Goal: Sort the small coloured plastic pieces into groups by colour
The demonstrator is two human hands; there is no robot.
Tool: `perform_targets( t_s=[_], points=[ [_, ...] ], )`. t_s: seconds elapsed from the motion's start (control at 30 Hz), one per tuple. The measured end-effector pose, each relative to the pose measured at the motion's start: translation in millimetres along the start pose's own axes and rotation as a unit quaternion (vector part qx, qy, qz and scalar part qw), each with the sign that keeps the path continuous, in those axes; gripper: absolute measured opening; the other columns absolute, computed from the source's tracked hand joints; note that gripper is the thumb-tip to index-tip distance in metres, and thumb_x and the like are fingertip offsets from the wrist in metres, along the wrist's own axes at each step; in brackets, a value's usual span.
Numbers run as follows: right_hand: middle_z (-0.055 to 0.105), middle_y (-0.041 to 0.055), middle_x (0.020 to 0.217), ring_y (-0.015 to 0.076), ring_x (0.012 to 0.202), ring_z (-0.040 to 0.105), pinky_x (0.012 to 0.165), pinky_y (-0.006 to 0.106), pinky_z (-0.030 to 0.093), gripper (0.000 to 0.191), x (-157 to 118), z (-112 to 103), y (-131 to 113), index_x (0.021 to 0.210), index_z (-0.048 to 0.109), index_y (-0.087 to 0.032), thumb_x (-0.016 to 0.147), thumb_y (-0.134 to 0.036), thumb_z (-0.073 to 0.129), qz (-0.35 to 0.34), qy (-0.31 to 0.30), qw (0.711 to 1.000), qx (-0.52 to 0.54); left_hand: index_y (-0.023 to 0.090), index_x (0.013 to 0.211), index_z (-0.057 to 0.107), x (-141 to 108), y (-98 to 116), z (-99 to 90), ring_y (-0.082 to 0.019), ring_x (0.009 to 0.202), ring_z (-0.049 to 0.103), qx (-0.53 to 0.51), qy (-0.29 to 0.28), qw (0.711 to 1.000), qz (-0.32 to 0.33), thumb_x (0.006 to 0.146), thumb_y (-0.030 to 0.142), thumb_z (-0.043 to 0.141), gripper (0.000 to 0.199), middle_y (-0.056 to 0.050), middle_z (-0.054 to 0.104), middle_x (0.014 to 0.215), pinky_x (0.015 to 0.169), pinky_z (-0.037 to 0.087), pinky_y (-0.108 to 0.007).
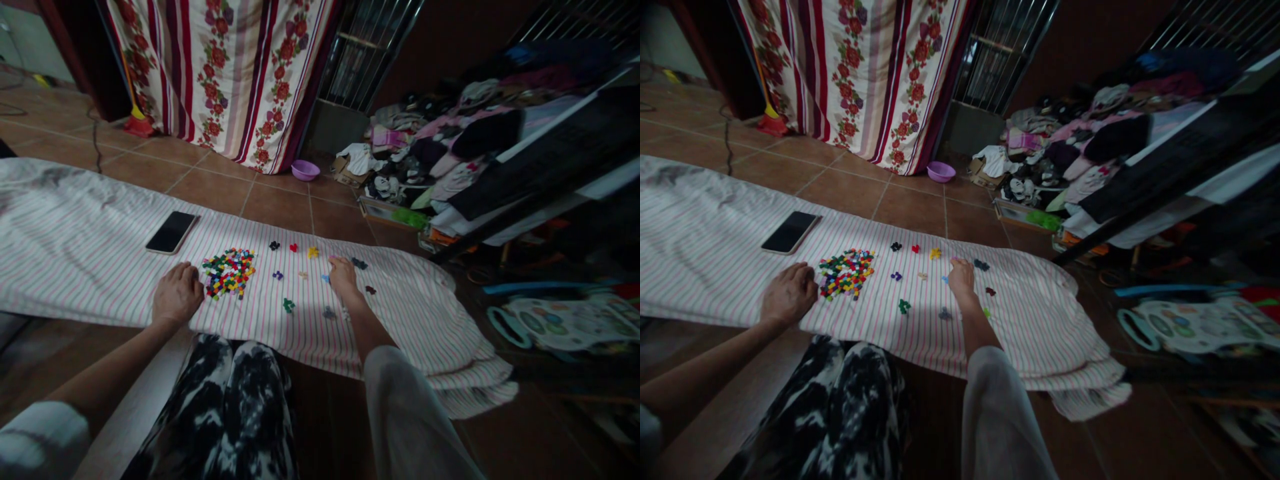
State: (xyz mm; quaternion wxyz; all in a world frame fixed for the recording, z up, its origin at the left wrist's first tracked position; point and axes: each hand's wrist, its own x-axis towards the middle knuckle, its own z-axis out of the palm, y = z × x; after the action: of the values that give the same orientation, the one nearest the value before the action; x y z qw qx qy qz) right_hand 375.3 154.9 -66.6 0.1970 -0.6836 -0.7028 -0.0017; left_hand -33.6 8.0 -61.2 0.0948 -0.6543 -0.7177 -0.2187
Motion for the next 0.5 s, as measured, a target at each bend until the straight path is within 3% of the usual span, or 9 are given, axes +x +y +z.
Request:
perform_targets(
  t_s=[0.23,0.5],
  points=[
    [0.07,0.0121,0.102,0.0227,0.1,0.059,0.094,0.036,0.042,0.041,-9.9,-9.6,-19.5,0.1,0.075,-0.015,0.08,-0.006,0.04,-0.035,0.01,0.999,0.028,0.016,0.096,0.059,-0.1,0.6,-0.1,-0.03,0.117,0.055,-0.006,-0.002,1.0,-0.005,0.084,0.023,0.04,0.023,-0.018,0.062,0.12,0.097,0.044,-0.044],
    [0.069,0.0092,0.1,0.0229,0.099,0.057,0.094,0.038,0.043,0.036,-32.2,-13.7,-87.3,0.098,0.074,-0.018,0.083,-0.007,0.043,-0.157,-0.01,0.979,0.133,0.016,0.096,0.06,0.1,2.4,-2.5,-0.031,0.117,0.055,-0.008,-0.008,1.0,-0.018,0.085,0.023,0.042,0.022,-0.017,0.062,0.121,0.096,0.044,-0.043]
  ],
)
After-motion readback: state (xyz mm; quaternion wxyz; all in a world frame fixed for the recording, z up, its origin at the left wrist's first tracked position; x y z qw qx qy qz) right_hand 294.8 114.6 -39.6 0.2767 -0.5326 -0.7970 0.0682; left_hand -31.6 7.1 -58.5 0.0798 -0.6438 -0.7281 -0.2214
